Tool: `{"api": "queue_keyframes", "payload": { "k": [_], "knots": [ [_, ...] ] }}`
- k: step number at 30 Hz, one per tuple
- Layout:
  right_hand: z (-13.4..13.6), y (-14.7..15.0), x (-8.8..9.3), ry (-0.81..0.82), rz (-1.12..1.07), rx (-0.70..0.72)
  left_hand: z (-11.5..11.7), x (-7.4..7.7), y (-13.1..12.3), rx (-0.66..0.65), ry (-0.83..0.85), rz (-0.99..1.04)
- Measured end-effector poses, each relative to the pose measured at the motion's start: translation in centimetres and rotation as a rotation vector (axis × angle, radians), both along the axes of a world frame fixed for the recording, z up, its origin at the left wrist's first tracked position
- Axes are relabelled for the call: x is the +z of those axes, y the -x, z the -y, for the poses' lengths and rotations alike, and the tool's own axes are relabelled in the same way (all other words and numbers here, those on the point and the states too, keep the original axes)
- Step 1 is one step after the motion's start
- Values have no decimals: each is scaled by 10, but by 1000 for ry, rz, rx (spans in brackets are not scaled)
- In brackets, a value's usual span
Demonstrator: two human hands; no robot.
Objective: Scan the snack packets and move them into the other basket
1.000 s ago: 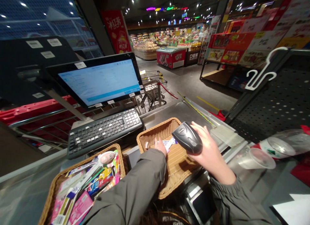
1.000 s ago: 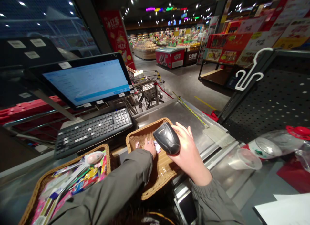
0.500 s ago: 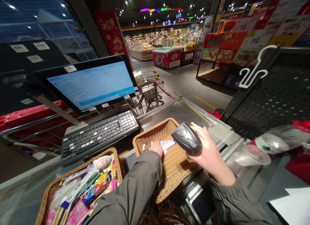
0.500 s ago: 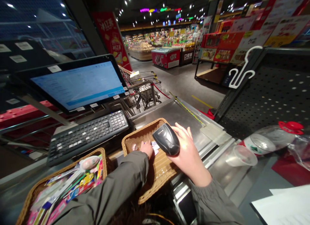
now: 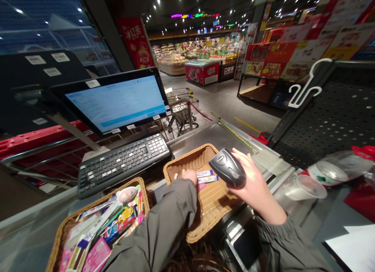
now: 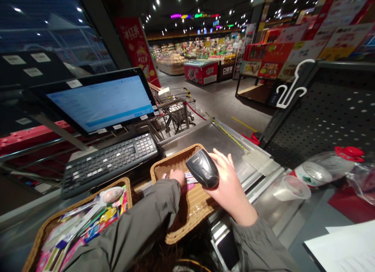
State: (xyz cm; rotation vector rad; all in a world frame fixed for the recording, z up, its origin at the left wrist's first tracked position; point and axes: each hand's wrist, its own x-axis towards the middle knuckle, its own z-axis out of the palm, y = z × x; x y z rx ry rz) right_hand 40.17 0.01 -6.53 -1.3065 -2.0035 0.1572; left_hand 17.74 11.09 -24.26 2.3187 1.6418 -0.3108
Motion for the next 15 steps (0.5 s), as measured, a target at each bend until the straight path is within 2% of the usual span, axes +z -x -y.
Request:
{"api": "queue_keyframes", "payload": {
  "k": [4, 7, 11, 15],
  "knots": [
    [5, 3, 1, 1, 4, -10, -3, 15, -4, 66, -10, -19],
    [10, 5, 1, -8, 13, -23, -1, 37, -8, 67, -60, 55],
    [15, 8, 2, -62, 32, -50, 1, 75, -4, 43, -162, 209],
    [19, 15, 3, -106, 48, -94, 8, 120, 18, 38, -267, 311]
  ]
}}
